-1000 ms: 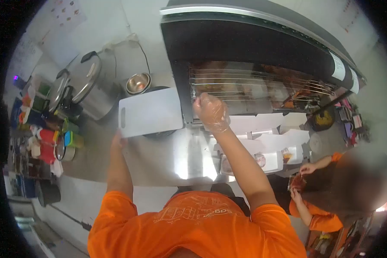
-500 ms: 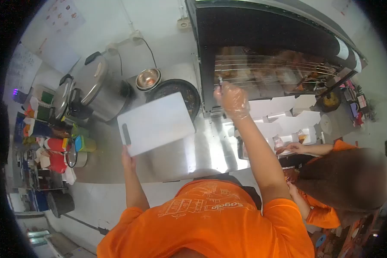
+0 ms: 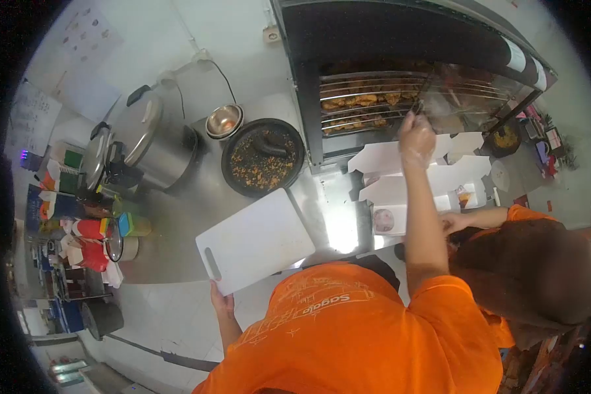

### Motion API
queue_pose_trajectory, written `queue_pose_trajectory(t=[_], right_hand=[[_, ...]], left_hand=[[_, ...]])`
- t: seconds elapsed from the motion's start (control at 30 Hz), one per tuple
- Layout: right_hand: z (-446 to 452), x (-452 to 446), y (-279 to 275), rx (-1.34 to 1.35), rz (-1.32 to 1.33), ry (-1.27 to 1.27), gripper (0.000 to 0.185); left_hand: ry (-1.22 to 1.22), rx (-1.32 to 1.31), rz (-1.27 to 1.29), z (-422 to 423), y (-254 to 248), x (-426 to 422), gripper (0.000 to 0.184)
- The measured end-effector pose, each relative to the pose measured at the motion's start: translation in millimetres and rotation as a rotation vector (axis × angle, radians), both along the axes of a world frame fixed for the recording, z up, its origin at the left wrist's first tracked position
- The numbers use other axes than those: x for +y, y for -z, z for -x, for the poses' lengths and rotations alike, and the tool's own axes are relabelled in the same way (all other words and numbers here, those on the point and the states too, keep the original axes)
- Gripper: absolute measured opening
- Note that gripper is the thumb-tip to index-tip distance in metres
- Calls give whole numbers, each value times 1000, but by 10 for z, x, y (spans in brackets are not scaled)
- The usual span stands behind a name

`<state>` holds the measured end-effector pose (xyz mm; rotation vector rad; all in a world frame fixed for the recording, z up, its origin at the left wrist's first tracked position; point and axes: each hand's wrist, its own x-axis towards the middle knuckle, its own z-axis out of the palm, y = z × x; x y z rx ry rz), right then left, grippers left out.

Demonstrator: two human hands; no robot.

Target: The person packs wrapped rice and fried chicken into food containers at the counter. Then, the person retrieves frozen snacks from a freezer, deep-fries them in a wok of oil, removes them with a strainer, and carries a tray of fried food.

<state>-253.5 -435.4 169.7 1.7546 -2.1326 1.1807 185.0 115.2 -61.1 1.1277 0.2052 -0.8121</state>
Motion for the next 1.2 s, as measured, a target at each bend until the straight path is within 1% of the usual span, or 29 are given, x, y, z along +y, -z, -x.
queue_pose_trajectory(t=[0.03, 0.1, 0.17, 0.23, 0.27, 0.33, 0.43, 0.53, 0.57, 0.67, 0.7, 0.77, 0.8, 0.83, 0.87, 0.93, 0.97, 1.03, 1.07, 1.1, 1.2], right_hand=[[-73, 44, 61, -85, 76, -82, 29], [-335, 107, 103, -171, 82, -295, 28], [-597, 119, 76, -92, 256, -422, 31], [-840, 195, -102, 59, 227, -491, 30], [-940, 185, -120, 101, 269, -610, 33], [-1141, 178, -123, 347, 324, -607, 34], [-1293, -13, -227, 577, -181, -560, 35], [-1344, -279, -96, 578, 41, -563, 33], [-1355, -298, -100, 600, 16, -565, 34], [-1372, -429, 11, 605, 115, -639, 33], [-1332, -332, -73, 526, -6, -676, 28], [-1257, -344, -108, 464, 85, -739, 25], [-1220, -357, -120, 434, 131, -772, 24], [-1221, -350, -112, 377, 289, -729, 23], [-1246, -381, -122, 426, 107, -753, 24], [-1334, -420, -69, 501, -275, -785, 26], [-1419, -428, 124, 456, 269, -617, 26], [-1388, -309, -27, 478, 18, -654, 24], [-1349, -263, -156, 488, -102, -669, 23], [-1318, -236, -254, 528, -357, -720, 20], [-1204, -177, -87, 404, -65, -668, 16]], left_hand=[[13, -11, -7, 29, 7, -57, 35], [46, -39, -34, 49, -4, -95, 34], [132, -69, -29, 33, 87, -27, 34], [177, -94, -22, 25, 106, -75, 35], [178, -99, -19, 100, 117, -101, 35], [175, -94, -33, 204, 121, -124, 35], [144, -78, -93, 278, 171, -304, 37], [231, -97, -303, 301, 157, -535, 39], [270, -125, -373, 283, 235, -588, 38], [332, -229, -583, 457, 57, -900, 39], [311, -250, -609, 502, 64, -944, 37], [273, -292, -648, 573, 113, -1075, 34], [297, -357, -691, 585, 140, -1103, 34], [321, -420, -733, 602, 171, -1129, 34], [345, -482, -780, 651, 201, -1129, 34], [273, -617, -864, 859, 111, -1194, 34], [240, -694, -904, 906, 57, -1214, 34], [228, -859, -974, 768, 374, -1102, 31], [220, -942, -1001, 714, 405, -1083, 30], [229, -951, -1000, 634, 415, -1040, 27], [219, -1177, -893, 495, 287, -976, 22]])
